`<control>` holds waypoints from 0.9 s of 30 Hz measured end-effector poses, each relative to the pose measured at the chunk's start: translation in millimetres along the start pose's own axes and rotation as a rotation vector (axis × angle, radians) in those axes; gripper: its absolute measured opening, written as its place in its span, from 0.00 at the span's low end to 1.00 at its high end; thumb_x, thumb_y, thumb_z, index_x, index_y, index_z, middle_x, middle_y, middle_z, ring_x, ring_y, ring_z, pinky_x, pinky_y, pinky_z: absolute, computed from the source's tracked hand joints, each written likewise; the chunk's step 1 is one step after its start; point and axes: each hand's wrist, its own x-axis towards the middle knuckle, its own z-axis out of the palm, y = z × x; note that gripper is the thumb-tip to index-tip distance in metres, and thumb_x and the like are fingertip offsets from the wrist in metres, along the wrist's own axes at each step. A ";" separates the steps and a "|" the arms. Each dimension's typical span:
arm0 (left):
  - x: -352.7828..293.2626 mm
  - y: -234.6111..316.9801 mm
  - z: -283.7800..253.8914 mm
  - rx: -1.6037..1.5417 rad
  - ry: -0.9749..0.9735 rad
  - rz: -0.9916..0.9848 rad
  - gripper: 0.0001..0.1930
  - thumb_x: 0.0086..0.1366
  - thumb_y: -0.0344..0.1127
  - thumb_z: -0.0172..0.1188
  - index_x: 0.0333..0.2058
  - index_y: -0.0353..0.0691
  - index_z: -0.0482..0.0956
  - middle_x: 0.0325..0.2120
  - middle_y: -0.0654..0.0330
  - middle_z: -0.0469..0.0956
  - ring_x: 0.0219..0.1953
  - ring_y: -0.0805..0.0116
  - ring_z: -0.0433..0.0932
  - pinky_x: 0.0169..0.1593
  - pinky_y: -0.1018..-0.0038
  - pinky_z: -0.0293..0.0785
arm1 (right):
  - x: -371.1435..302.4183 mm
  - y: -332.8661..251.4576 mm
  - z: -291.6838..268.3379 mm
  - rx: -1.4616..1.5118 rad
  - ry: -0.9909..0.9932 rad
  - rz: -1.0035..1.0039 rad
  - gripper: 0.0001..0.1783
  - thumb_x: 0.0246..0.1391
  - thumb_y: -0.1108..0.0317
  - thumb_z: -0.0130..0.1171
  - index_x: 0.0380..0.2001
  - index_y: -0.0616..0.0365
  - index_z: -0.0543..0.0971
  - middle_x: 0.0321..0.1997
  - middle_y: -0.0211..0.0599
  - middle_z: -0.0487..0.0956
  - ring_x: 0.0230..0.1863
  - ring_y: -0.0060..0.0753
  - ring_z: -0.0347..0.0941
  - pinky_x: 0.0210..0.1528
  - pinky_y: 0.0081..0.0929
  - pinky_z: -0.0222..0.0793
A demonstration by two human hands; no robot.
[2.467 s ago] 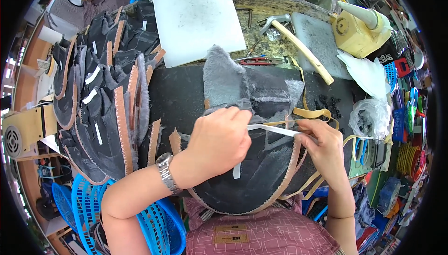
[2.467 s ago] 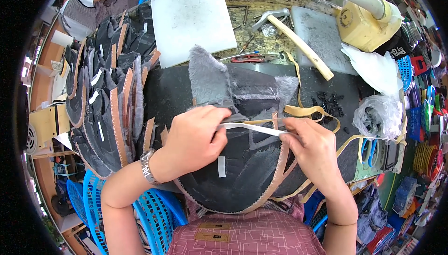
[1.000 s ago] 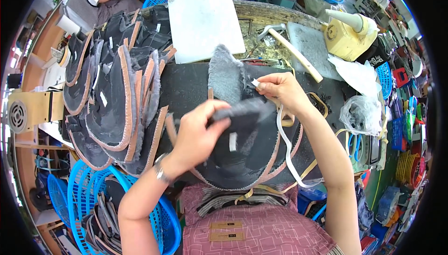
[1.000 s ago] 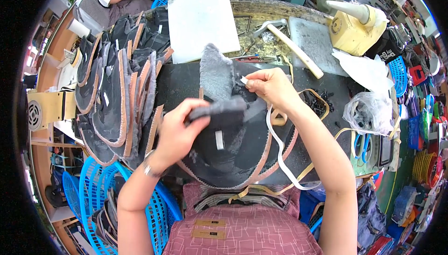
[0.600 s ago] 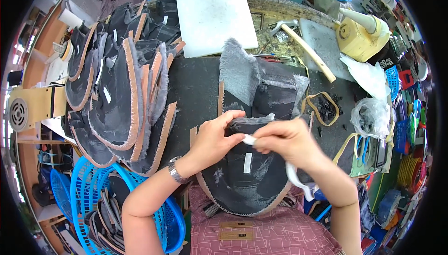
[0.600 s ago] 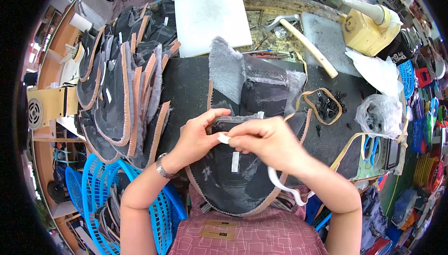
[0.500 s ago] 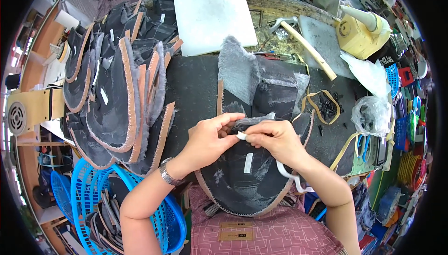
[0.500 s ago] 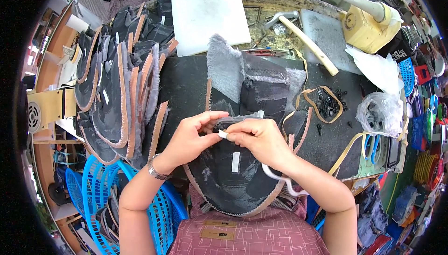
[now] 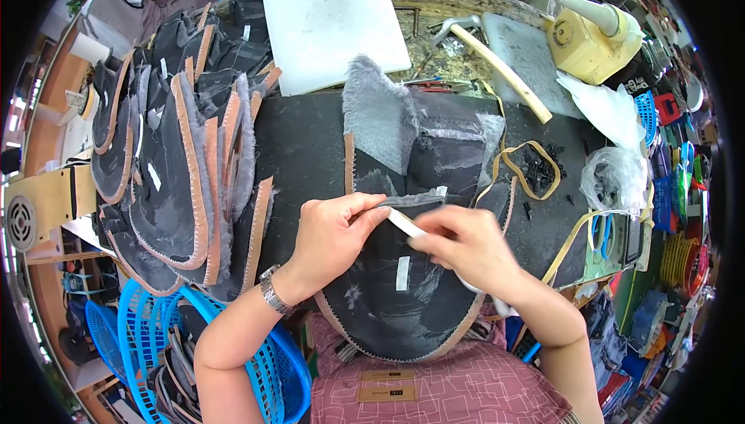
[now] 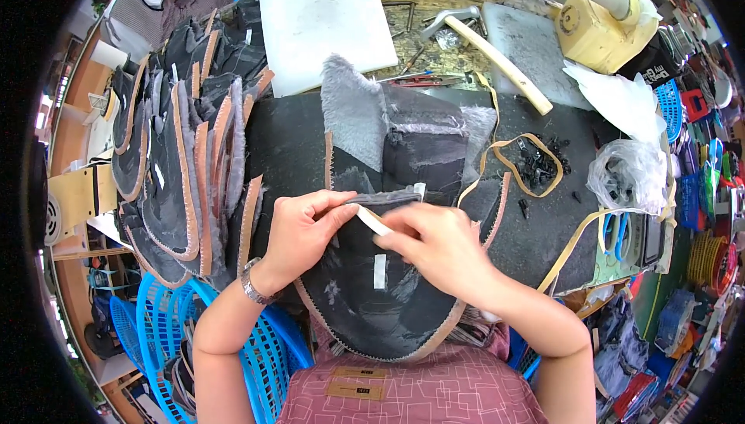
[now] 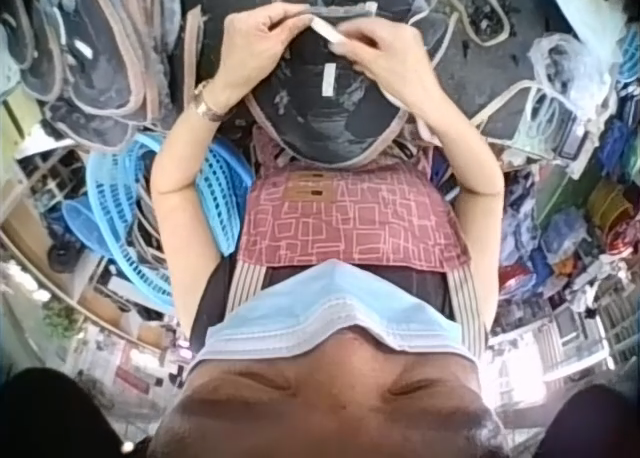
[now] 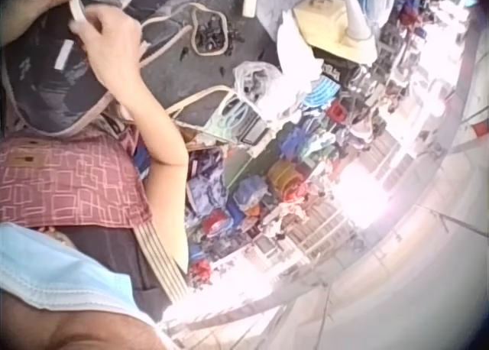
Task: Manually assembling shoe upper components by applying lining and templates.
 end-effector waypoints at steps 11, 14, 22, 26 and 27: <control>20.1 9.7 10.3 0.221 -0.104 0.268 0.14 0.53 0.31 0.62 0.39 0.34 0.77 0.27 0.53 0.76 0.26 0.61 0.76 0.32 0.73 0.72 | -21.3 40.1 -38.3 -0.300 0.344 -0.231 0.10 0.43 0.73 0.63 0.31 0.63 0.79 0.23 0.37 0.75 0.21 0.31 0.72 0.23 0.25 0.67; 22.1 10.6 13.0 0.317 -0.140 0.228 0.14 0.52 0.33 0.63 0.37 0.36 0.77 0.28 0.53 0.76 0.28 0.60 0.76 0.33 0.72 0.72 | -33.1 46.3 -47.8 -0.413 0.473 -0.315 0.12 0.41 0.71 0.66 0.32 0.63 0.78 0.24 0.37 0.75 0.21 0.31 0.72 0.23 0.24 0.69; 37.6 25.3 40.8 0.527 -0.101 0.428 0.08 0.52 0.37 0.63 0.29 0.41 0.81 0.24 0.61 0.75 0.27 0.62 0.76 0.31 0.69 0.72 | -26.1 57.2 -48.1 -0.558 0.596 -0.254 0.22 0.36 0.65 0.69 0.35 0.65 0.76 0.29 0.42 0.75 0.27 0.37 0.75 0.29 0.27 0.72; 36.8 24.6 41.0 0.391 -0.056 0.358 0.06 0.51 0.36 0.63 0.27 0.42 0.81 0.21 0.61 0.74 0.26 0.62 0.76 0.29 0.69 0.71 | -16.7 43.5 -39.0 -0.670 0.564 -0.496 0.23 0.38 0.58 0.68 0.34 0.63 0.75 0.29 0.41 0.75 0.33 0.43 0.73 0.36 0.36 0.70; 36.6 25.6 42.9 0.386 -0.067 0.364 0.06 0.51 0.36 0.63 0.27 0.42 0.81 0.21 0.61 0.74 0.26 0.62 0.76 0.29 0.69 0.71 | -12.3 39.4 -32.8 -0.662 0.495 -0.501 0.20 0.40 0.61 0.67 0.32 0.63 0.75 0.28 0.40 0.74 0.31 0.43 0.73 0.35 0.36 0.70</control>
